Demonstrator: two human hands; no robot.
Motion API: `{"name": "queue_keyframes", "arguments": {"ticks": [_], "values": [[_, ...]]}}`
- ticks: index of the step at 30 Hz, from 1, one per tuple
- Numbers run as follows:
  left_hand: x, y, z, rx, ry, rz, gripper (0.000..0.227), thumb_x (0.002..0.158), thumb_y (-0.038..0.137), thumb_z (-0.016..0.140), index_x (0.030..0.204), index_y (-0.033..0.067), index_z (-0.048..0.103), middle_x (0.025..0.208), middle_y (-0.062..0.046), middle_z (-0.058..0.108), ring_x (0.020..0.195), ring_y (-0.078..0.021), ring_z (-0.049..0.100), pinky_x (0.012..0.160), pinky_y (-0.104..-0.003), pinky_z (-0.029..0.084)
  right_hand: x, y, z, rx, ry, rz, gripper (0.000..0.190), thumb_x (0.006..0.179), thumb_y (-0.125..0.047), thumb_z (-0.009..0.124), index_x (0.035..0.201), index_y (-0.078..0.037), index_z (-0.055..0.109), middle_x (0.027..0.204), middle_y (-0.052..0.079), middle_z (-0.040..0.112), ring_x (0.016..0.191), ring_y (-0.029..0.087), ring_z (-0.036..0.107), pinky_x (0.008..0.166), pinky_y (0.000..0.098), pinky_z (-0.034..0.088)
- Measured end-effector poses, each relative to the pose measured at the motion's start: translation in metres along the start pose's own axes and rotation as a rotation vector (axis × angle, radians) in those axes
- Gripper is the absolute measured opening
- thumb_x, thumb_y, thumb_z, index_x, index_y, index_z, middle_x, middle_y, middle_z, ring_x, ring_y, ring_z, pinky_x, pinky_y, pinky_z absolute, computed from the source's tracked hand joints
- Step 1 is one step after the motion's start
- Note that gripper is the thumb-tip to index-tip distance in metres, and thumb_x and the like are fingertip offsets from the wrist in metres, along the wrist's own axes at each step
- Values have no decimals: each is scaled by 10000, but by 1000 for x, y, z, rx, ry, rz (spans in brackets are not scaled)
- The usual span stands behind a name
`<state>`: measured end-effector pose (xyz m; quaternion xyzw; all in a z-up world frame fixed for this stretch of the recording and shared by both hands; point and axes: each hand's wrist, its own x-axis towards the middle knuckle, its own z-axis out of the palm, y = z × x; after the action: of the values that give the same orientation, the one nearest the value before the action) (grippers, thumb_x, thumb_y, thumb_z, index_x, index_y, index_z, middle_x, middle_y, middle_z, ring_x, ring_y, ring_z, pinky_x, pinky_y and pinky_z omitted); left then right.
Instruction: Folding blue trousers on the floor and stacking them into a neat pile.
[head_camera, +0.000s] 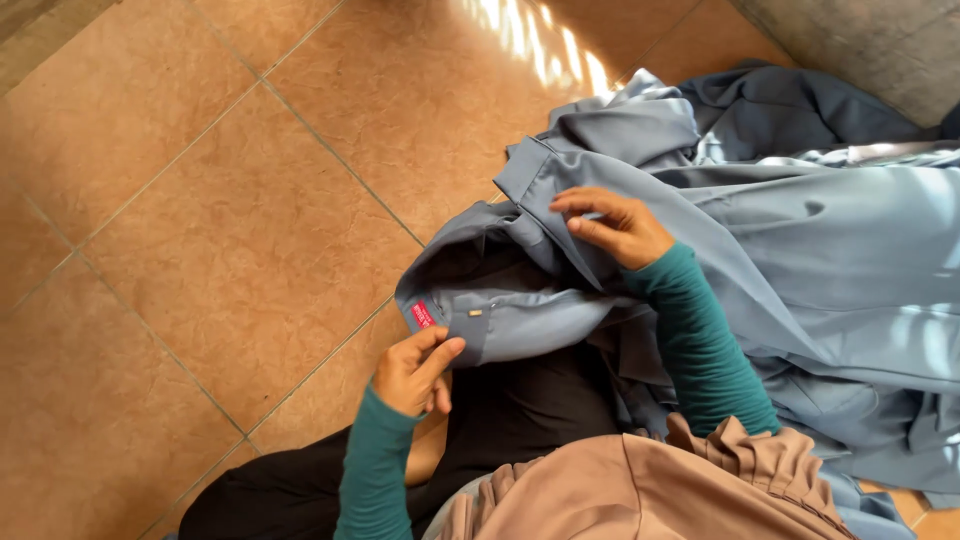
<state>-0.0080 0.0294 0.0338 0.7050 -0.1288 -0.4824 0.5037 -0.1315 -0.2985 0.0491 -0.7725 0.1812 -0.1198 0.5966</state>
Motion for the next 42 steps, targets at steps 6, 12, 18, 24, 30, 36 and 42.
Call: {"name": "queue_keyframes", "arguments": {"ticks": [6, 12, 18, 24, 30, 36, 42], "values": [[-33, -36, -34, -29, 13, -85, 232, 936, 201, 717, 964, -26, 750, 782, -220, 767, 525, -260, 761, 453, -293, 615, 15, 16, 12, -415, 171, -100, 288, 962, -307, 763, 1246, -261, 750, 1220, 41, 701, 984, 224, 682, 798, 340, 549], [-10, -127, -16, -83, 149, -28, 238, 953, 276, 726, 1041, 63, 783, 996, -167, 755, 874, -257, 772, 736, -383, 679, 56, 62, -2, -934, 138, 253, 687, 960, -782, 556, 1318, -212, 689, 1253, 106, 690, 1131, 378, 640, 896, 552, 483], [24, -162, 18, -133, 425, 233, 287, 881, 330, 844, 973, 77, 744, 1278, -133, 634, 1252, -275, 584, 1109, -428, 431, 68, 85, 23, -952, 99, 277, 335, 866, -631, 715, 967, -316, 764, 1069, -32, 692, 1054, 269, 636, 885, 459, 479], [15, -81, 23, -453, 578, 234, 301, 830, 267, 873, 989, 55, 730, 1441, -243, 546, 1353, -341, 503, 1157, -471, 380, 102, 73, -5, -846, 423, 232, 244, 933, -500, 646, 972, -273, 724, 895, 45, 726, 965, 333, 698, 833, 485, 538], [44, -13, -4, -731, 446, 498, 151, 875, 137, 784, 876, 76, 646, 873, -30, 666, 730, -73, 557, 670, -187, 466, 111, -147, 26, -850, 881, -864, 132, 917, -9, 734, 988, 39, 634, 776, 142, 694, 605, 249, 616, 552, 342, 524], [88, -37, -38, -897, 702, 232, 263, 800, 119, 884, 879, 95, 634, 803, -6, 547, 726, -137, 603, 678, -340, 576, 64, -62, 173, -1017, -149, -927, 86, 1021, -198, 519, 951, -207, 568, 870, 64, 482, 799, 299, 594, 534, 406, 525], [121, -125, -38, -1016, 789, 125, 342, 818, 63, 858, 1065, 105, 624, 954, -52, 592, 876, -172, 617, 816, -364, 577, 32, -12, 187, -831, -357, -477, 293, 885, -147, 645, 1164, -232, 677, 1136, 35, 532, 1010, 264, 590, 671, 441, 605]]}}
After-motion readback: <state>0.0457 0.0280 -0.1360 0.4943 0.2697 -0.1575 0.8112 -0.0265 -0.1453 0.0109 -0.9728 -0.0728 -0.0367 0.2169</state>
